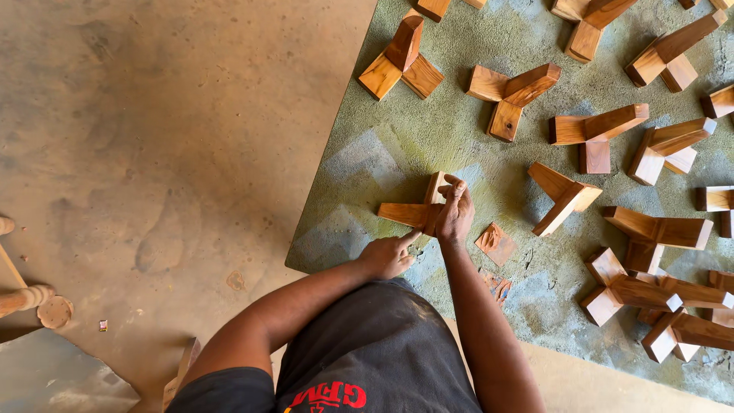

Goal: The person sands multiple small wooden chair legs using a sanding block. They pick up each leg, sand the surfaces, and place them back on the floor among other finished legs.

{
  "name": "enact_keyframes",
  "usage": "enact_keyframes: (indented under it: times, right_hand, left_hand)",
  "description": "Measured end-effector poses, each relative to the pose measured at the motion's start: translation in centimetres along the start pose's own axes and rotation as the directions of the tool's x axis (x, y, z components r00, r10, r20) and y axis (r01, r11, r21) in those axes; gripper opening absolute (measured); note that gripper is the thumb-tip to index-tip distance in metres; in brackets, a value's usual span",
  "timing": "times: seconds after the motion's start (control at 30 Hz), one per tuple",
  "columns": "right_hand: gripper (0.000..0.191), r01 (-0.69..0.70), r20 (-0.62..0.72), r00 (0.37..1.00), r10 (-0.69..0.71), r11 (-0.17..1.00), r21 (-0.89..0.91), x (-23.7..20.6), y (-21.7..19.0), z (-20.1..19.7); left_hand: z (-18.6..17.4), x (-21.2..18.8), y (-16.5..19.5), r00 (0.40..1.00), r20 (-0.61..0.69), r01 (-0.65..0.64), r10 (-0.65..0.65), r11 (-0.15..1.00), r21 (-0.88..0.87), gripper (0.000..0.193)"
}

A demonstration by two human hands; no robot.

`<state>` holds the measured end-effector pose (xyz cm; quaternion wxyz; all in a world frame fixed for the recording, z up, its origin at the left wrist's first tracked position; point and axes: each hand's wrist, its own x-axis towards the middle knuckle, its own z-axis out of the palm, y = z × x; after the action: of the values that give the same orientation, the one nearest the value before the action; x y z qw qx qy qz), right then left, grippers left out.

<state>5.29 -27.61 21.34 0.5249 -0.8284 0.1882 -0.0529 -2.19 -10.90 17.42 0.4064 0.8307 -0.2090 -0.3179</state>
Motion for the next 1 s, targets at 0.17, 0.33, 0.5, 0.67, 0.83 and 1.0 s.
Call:
enact_keyframes:
  times: [0.17,0.33,0.5,0.67,0.83,1.0]
  right_hand:
    - [0.077,0.016,0.003,1.000,-0.015,0.997,-0.071,1.0,-0.7,1.0]
    - [0.078,-0.013,0.004,1.000,0.013,0.999,-0.037,1.5,-0.7,1.8]
    - [0.075,-0.035,0.012,0.999,0.034,0.999,0.007,1.9,-0.9,2.0]
    - [0.075,0.009,0.016,1.000,-0.009,1.000,-0.010,2.1,-0.9,2.6]
    - [0.075,-0.104,0.037,0.994,0.104,0.995,0.007,2.5,-1.1,2.8]
    - [0.077,-0.023,0.029,0.999,0.023,0.999,0.027,2.9,-1.1,2.9]
  left_hand:
    - [-2.1,2.0,-2.6,0.998,0.018,0.055,-0.053,0.993,-0.105,0.070]
    - [-3.7,4.4,-2.3,0.999,0.025,0.047,-0.047,0.999,-0.019,0.067]
    - [-4.8,1.5,-2.0,0.994,0.099,0.062,-0.053,0.994,-0.090,0.070]
    - [-5.4,3.8,-2.8,0.996,-0.093,-0.019,0.012,0.997,-0.074,0.062]
    - [-6.4,7.2,-2.3,0.980,-0.165,-0.120,0.111,0.991,-0.051,0.065]
    - [-6.8,6.6,-2.1,0.998,-0.061,-0.021,0.024,0.999,0.037,0.082]
